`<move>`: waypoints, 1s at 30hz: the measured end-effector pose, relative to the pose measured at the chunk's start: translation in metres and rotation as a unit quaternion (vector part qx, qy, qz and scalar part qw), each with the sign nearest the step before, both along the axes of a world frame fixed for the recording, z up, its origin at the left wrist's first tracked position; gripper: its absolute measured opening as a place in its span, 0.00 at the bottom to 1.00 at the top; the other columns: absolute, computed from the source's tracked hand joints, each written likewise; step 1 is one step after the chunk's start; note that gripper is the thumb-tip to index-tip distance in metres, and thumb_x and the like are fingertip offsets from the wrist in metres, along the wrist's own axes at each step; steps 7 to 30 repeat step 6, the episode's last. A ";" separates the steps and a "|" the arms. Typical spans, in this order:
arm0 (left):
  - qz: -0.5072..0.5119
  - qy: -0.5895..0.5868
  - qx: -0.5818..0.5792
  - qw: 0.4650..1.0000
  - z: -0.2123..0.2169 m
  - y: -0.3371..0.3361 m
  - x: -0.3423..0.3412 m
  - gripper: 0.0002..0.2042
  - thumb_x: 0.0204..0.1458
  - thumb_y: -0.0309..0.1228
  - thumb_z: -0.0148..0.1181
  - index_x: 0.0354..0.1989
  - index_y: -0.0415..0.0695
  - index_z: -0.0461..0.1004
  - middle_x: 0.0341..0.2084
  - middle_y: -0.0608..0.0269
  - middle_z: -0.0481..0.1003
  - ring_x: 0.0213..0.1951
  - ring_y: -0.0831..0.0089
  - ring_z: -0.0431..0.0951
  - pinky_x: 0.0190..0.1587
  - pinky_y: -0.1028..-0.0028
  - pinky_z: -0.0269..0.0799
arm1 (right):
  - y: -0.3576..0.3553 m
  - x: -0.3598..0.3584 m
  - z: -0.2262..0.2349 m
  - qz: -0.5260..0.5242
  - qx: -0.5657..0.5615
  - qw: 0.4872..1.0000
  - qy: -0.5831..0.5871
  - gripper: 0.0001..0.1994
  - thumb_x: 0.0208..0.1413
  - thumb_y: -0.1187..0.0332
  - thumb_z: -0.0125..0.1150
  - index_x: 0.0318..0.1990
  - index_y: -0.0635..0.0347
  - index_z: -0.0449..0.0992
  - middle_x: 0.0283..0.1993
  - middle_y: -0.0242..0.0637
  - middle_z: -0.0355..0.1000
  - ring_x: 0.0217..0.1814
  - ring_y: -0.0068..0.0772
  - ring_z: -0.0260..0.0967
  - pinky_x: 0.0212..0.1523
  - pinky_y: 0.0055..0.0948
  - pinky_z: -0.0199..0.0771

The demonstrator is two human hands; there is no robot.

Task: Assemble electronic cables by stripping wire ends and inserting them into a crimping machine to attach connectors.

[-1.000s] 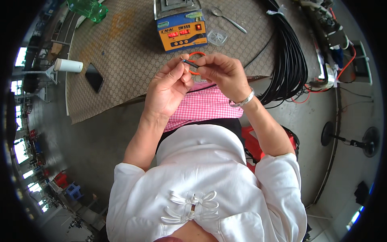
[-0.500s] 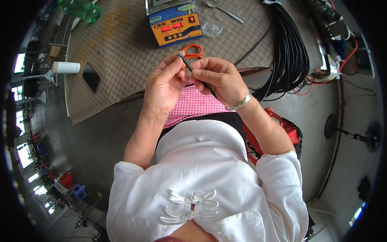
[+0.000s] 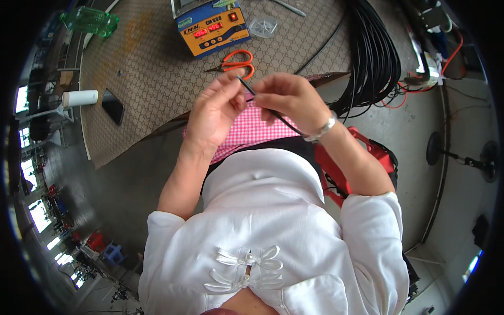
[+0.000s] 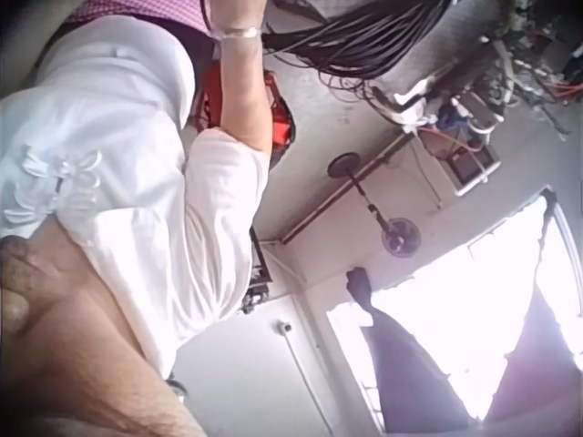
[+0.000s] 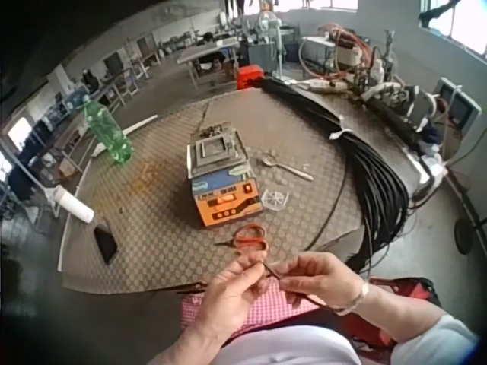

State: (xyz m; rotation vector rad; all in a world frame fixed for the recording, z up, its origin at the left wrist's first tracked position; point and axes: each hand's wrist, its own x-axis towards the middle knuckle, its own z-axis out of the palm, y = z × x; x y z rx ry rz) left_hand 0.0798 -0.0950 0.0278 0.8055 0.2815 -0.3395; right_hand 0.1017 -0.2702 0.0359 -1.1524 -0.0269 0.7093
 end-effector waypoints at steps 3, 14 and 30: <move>-0.055 0.043 0.077 0.995 -0.020 0.005 -0.015 0.10 0.51 0.27 0.53 0.42 0.41 0.69 0.27 0.70 0.71 0.27 0.83 0.68 0.33 0.84 0.63 | -0.048 -0.004 -0.037 0.099 -0.165 0.976 -0.103 0.07 0.49 0.76 0.53 0.37 0.69 0.70 0.24 0.33 0.69 0.23 0.20 0.67 0.25 0.20 0.68; -0.098 0.084 0.126 0.984 -0.063 0.021 -0.031 0.12 0.50 0.29 0.54 0.44 0.40 0.69 0.29 0.70 0.71 0.28 0.83 0.69 0.34 0.83 0.64 | -0.103 -0.010 -0.081 0.205 -0.400 0.873 -0.191 0.12 0.49 0.73 0.54 0.43 0.61 0.73 0.30 0.36 0.74 0.30 0.28 0.72 0.33 0.22 0.70; -0.098 0.084 0.126 0.984 -0.063 0.021 -0.031 0.12 0.50 0.29 0.54 0.44 0.40 0.69 0.29 0.70 0.71 0.28 0.83 0.69 0.34 0.83 0.64 | -0.103 -0.010 -0.081 0.205 -0.400 0.873 -0.191 0.12 0.49 0.73 0.54 0.43 0.61 0.73 0.30 0.36 0.74 0.30 0.28 0.72 0.33 0.22 0.70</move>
